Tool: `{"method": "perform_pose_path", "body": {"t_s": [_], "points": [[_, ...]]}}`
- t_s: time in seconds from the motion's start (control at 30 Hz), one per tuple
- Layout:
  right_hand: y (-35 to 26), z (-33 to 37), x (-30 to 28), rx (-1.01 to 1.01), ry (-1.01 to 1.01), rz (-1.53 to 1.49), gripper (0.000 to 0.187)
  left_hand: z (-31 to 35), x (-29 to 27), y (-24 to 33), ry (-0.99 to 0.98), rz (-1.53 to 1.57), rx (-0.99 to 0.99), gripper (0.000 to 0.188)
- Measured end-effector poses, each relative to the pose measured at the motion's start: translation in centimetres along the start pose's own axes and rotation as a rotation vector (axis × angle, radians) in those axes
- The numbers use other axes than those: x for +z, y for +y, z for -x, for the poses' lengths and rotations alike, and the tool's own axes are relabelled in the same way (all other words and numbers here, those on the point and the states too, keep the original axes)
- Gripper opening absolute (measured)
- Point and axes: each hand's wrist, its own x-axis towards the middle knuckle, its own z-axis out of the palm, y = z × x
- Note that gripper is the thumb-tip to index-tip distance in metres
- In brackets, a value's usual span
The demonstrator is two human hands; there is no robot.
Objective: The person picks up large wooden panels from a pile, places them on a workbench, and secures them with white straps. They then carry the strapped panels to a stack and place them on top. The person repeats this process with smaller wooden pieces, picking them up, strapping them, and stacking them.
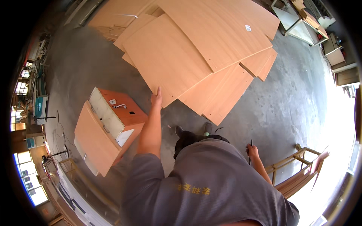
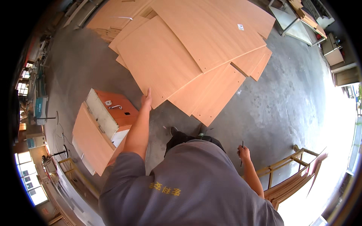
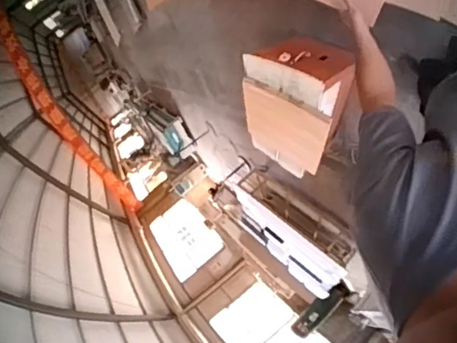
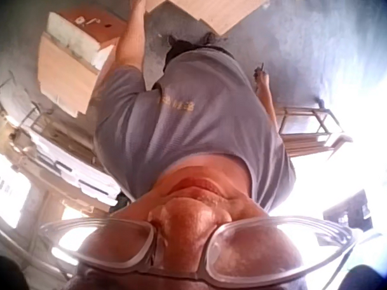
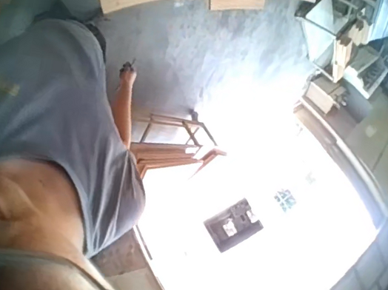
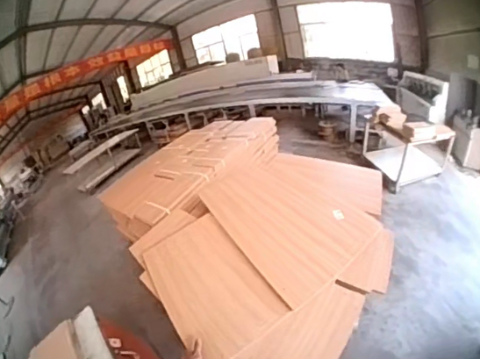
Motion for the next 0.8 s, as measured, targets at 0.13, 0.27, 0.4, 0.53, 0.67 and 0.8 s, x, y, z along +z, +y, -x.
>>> {"method": "perform_pose_path", "body": {"t_s": [0.13, 0.27, 0.4, 0.53, 0.67, 0.8], "points": [[-1.7, 1.3, -0.2, -0.005, -0.043, 0.078, 0.032, -1.3, 3.6, -1.0, 0.110, 0.139, -0.026, 0.075], [-3.6, 2.3, 1.8, -0.138, 0.019, 0.266, 0.032, 2.1, 2.7, -2.1, 0.057, 0.174, 0.037, 0.068], [-6.0, 4.4, 4.7, -0.329, 0.134, 0.497, 0.036, 7.3, -2.2, -8.1, 0.131, 0.247, 0.071, 0.060], [-7.6, 6.0, 10.9, -0.466, 0.285, 0.488, 0.035, 10.9, -11.9, -16.5, 0.018, 0.371, 0.051, 0.048], [-12.4, 8.3, 18.2, -0.925, 0.507, 0.653, 0.041, 14.7, -26.5, -19.0, -0.051, 0.029, 0.011, 0.041], [-19.2, 12.4, 24.2, -0.842, 0.144, 0.589, 0.035, 14.4, -36.3, -19.9, -0.166, 0.095, -0.001, 0.042]]}}
